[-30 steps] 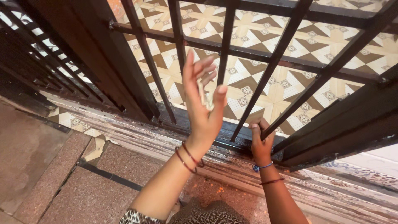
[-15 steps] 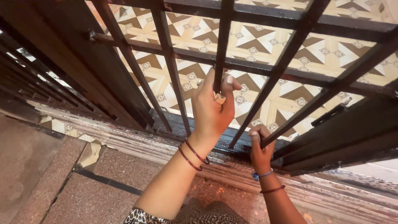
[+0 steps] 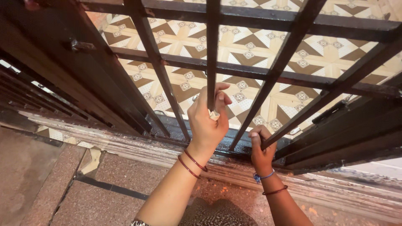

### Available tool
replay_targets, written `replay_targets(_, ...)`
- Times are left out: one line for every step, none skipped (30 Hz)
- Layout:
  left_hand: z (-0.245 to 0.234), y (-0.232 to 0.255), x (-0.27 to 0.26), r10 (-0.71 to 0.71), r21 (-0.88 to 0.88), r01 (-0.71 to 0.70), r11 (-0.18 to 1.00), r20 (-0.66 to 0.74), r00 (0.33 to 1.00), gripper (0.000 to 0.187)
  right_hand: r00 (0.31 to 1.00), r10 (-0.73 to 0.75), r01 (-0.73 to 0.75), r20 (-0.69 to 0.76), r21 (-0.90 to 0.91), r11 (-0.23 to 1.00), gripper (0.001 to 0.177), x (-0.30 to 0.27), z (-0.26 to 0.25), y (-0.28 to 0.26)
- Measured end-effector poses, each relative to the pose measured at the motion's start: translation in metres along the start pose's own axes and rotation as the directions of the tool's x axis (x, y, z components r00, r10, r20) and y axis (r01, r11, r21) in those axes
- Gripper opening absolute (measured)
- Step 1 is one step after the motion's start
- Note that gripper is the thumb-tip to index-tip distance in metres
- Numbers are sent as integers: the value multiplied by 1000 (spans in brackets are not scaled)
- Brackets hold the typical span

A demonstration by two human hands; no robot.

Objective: The person wipes the individual bars and horizontal rails of a black metal gate with a white cloth.

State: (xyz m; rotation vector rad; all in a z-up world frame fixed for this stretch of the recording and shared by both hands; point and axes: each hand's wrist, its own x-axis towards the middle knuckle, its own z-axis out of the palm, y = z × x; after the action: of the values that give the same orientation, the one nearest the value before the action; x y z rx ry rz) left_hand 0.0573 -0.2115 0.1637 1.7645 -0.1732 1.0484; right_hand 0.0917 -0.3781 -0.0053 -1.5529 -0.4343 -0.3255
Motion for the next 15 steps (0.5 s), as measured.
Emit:
replay_targets(1, -4, -3, -15, -1, 15, 1000, -1, 1000, 13, 1000, -2, 1, -2, -15, 1000, 21, 0, 0, -1)
replay_targets(1, -8, -7, -13, 13, 12, 1000, 4, 1000, 13, 1000, -3, 3, -5, -29, 1000, 21, 0, 0, -1)
replay_targets(0, -12, -11, -9, 26, 8, 1000, 8, 1000, 13, 1000, -6, 6, -7, -43, 999, 21, 0, 0, -2)
replay_targets(0, -15, -15, -5, 39, 4, 999, 13, 1000, 13, 1000, -18, 18, -7, -56, 998, 21, 0, 0, -3)
replay_targets(0, -19, -19, 0, 60, 0, 998, 13, 1000, 13, 999, -32, 31, -6, -69, 997, 20, 0, -1, -3)
replay_targets(0, -23, -22, 4, 80, -5, 997, 13, 1000, 13, 999, -45, 44, -6, -82, 996, 20, 0, -1, -4)
replay_targets(0, -26, -26, 8, 100, -9, 995, 13, 1000, 13, 999, -31, 31, -7, -63, 998, 20, 0, -1, -4)
replay_targets(1, -30, -29, 5, 113, -6, 994, 13, 1000, 13, 1000, -18, 17, -7, -45, 999, 19, 0, -1, -3)
replay_targets(1, -33, -33, 1, 125, -3, 992, 13, 1000, 14, 1000, -4, 4, -7, -26, 1000, 19, 0, -1, -3)
replay_targets(1, -35, -36, -2, 137, 0, 991, 14, 1000, 14, 1000, 1, -1, -8, -21, 1000, 19, 0, -1, -3)
replay_targets(1, -38, -40, -24, 139, 21, 990, 19, 1000, 16, 1000, 5, -5, -7, -16, 1000, 18, 0, 0, -3)
replay_targets(1, -40, -44, -46, 140, 42, 989, 25, 999, 18, 1000, 9, -9, -6, -11, 1000, 18, 0, -1, -3)
replay_targets(1, -42, -47, -66, 142, 61, 988, 30, 997, 19, 1000, 12, -12, -6, -2, 1000, 18, 0, 0, -3)
replay_targets(1, -43, -50, -58, 154, 53, 987, 24, 998, 21, 1000, 15, -15, -5, 7, 1000, 19, 0, -1, -3)
replay_targets(0, -45, -54, -49, 167, 46, 985, 19, 999, 23, 1000, 18, -18, -5, 16, 1000, 19, -1, -1, -4)
